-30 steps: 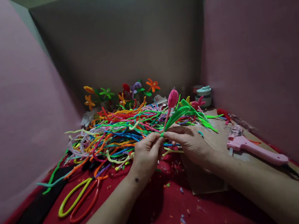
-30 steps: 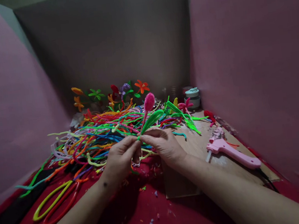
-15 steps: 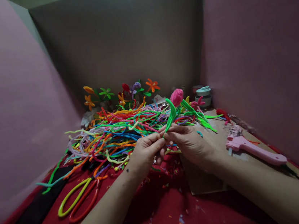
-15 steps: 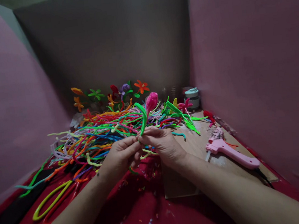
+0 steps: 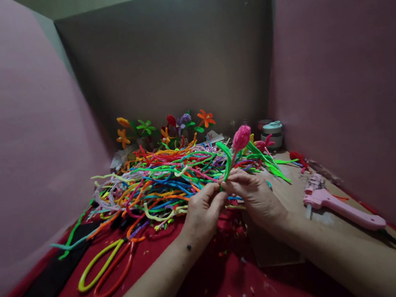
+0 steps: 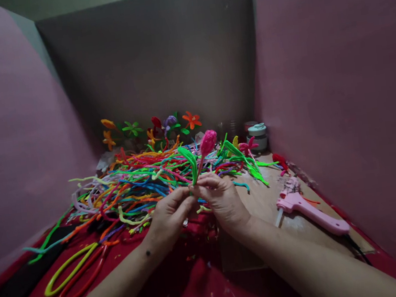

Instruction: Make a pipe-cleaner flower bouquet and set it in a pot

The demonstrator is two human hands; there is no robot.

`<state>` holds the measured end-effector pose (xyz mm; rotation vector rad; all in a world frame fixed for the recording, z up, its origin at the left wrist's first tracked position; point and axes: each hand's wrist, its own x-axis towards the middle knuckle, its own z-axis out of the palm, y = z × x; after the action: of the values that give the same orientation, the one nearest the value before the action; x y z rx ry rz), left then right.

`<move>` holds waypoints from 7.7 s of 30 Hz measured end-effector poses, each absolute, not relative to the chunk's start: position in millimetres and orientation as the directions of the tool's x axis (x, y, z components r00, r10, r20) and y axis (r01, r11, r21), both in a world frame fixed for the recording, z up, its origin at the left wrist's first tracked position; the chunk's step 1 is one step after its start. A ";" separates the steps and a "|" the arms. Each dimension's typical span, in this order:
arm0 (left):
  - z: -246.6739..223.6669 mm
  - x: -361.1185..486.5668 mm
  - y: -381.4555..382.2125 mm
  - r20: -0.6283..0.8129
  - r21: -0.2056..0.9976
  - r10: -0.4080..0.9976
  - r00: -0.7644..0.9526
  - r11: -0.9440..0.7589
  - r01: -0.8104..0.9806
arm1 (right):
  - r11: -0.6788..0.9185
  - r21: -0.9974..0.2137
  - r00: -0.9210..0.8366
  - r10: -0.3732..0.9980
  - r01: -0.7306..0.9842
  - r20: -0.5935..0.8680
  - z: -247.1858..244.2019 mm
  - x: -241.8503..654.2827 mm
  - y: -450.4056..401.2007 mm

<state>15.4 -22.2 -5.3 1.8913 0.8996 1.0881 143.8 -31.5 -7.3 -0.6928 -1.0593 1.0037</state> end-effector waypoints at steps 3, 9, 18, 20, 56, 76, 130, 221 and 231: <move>-11.4 13.6 -20.5 0.424 0.795 0.820 0.383 -0.540 0.276 | 0.397 -0.864 0.149 0.918 -0.311 0.368 -8.3 143.7 -30.8; -3.7 10.8 -20.0 0.322 0.876 0.857 0.402 -0.431 0.216 | 0.351 -0.866 0.142 0.937 -0.356 0.321 -9.9 142.8 -31.6; 10.6 10.7 -21.7 0.171 0.981 0.870 0.463 -0.196 0.005 | 0.314 -0.837 0.079 0.947 -0.448 0.313 -6.1 142.9 -36.4; 8.4 11.4 -22.4 0.166 0.983 0.875 0.454 -0.181 -0.010 | 0.297 -0.835 0.092 0.953 -0.463 0.288 -5.9 141.9 -36.5; -3.2 11.0 -17.7 0.141 0.985 0.914 0.381 -0.168 0.037 | 0.194 -0.916 0.074 0.981 -0.352 0.179 -11.9 150.0 -26.4; -6.5 3.8 -20.5 -0.060 0.886 0.731 0.680 0.353 -0.301 | -0.012 -0.893 -0.214 0.972 -0.449 0.095 -8.8 149.2 -31.3; -10.0 -0.8 -17.4 -0.095 0.901 0.735 0.671 0.351 -0.256 | -0.113 -0.857 -0.265 0.964 -0.503 0.028 -12.6 150.2 -30.2; -0.1 1.0 -21.3 -0.070 0.980 0.885 0.460 0.146 -0.132 | 0.083 -0.939 -0.298 0.936 -0.335 0.189 -2.9 142.2 -38.0; -4.8 -5.3 -15.2 -0.096 0.825 0.660 0.745 0.472 -0.311 | 0.073 -0.922 -0.233 0.957 -0.380 0.172 -8.3 146.4 -32.9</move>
<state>-5.3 -15.2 -4.8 0.8967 0.4365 0.6178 146.4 -32.9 -8.3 -0.6984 -1.1621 1.4562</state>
